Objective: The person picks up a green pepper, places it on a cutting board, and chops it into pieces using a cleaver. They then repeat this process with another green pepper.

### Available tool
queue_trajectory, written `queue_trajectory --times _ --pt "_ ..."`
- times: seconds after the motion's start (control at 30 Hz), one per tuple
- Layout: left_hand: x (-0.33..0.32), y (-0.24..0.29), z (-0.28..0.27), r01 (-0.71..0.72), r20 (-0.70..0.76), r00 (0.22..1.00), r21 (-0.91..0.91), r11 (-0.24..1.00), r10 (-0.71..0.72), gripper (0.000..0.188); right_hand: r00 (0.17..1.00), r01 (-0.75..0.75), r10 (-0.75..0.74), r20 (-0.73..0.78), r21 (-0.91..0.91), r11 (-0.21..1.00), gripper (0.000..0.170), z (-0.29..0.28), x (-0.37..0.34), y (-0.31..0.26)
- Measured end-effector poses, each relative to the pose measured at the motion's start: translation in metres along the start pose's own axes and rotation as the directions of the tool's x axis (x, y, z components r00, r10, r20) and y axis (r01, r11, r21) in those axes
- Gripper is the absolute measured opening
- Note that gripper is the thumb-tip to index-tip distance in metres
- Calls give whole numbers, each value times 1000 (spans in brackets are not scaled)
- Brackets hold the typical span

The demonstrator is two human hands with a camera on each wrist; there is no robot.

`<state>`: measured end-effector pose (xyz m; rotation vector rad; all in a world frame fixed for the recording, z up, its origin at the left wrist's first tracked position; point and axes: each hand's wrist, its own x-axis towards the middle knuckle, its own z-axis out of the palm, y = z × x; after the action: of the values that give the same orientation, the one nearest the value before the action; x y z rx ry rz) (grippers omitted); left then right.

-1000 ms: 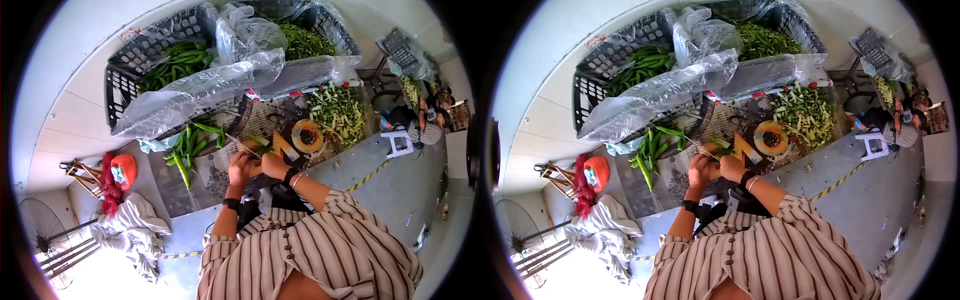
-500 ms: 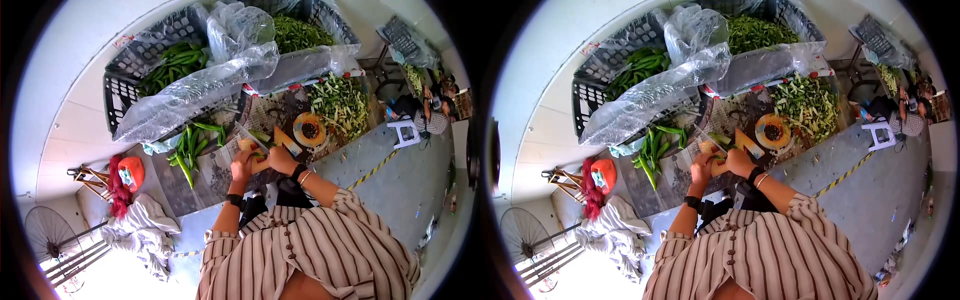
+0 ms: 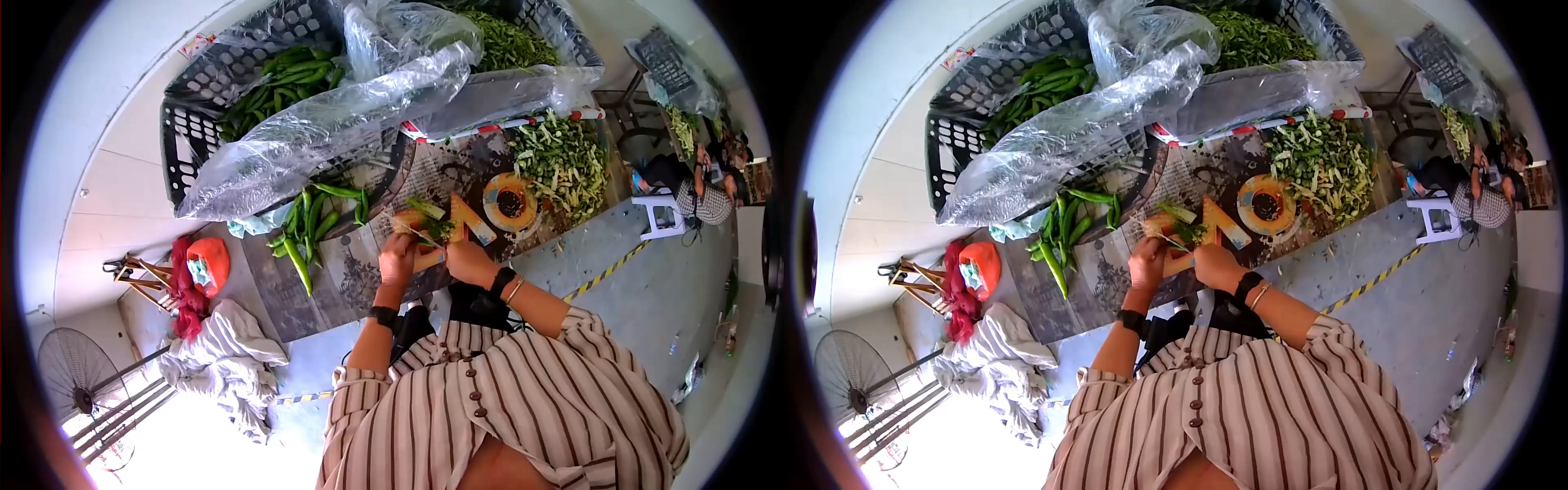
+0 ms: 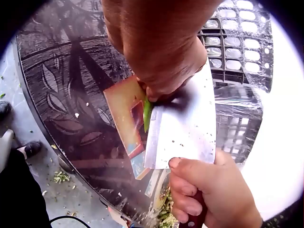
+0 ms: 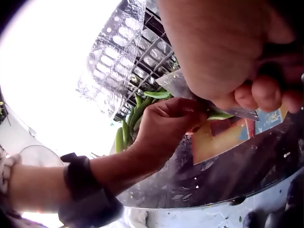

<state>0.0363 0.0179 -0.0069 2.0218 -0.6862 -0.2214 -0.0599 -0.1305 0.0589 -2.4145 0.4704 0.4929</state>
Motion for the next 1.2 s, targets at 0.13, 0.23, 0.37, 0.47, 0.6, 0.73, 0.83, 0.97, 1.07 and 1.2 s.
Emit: queue_trajectory --times 0.13,0.23,0.37,0.47,0.6,0.73,0.83,0.97,1.07,1.2 --pt "1 -3 1 -16 2 1000 -4 1000 16 6 1000 -5 5 28 9 1000 18 1 6 0" --pt "-1 -6 0 -26 -7 1000 22 999 27 7 998 21 -24 55 49 999 18 8 13 1" --pt "2 -7 2 -20 10 1000 -18 1000 20 10 995 66 -59 -82 88 994 20 22 42 -10" --pt "2 -6 -1 -10 15 1000 3 1000 10 12 993 92 -85 -86 89 992 21 20 56 -10" --pt "-1 -7 4 62 -30 997 -117 991 -66 15 985 81 -62 -163 110 991 21 8 37 -1" --pt "1 -6 -1 22 2 1000 -111 994 -22 13 998 41 -38 -50 65 997 19 -5 8 1" --pt "1 -4 -3 -8 6 1000 -72 997 9 12 998 46 -43 -42 68 997 17 -3 -2 1" --pt "2 -3 -4 -25 13 1000 -82 996 26 10 999 45 -45 -14 39 998 17 -2 -2 3" --pt "3 -2 -4 -11 2 1000 -74 997 11 9 998 4 -5 70 13 1000 17 2 6 7" --pt "2 -4 -4 -21 15 1000 -69 997 22 9 1000 23 -24 12 22 999 21 13 27 -6"
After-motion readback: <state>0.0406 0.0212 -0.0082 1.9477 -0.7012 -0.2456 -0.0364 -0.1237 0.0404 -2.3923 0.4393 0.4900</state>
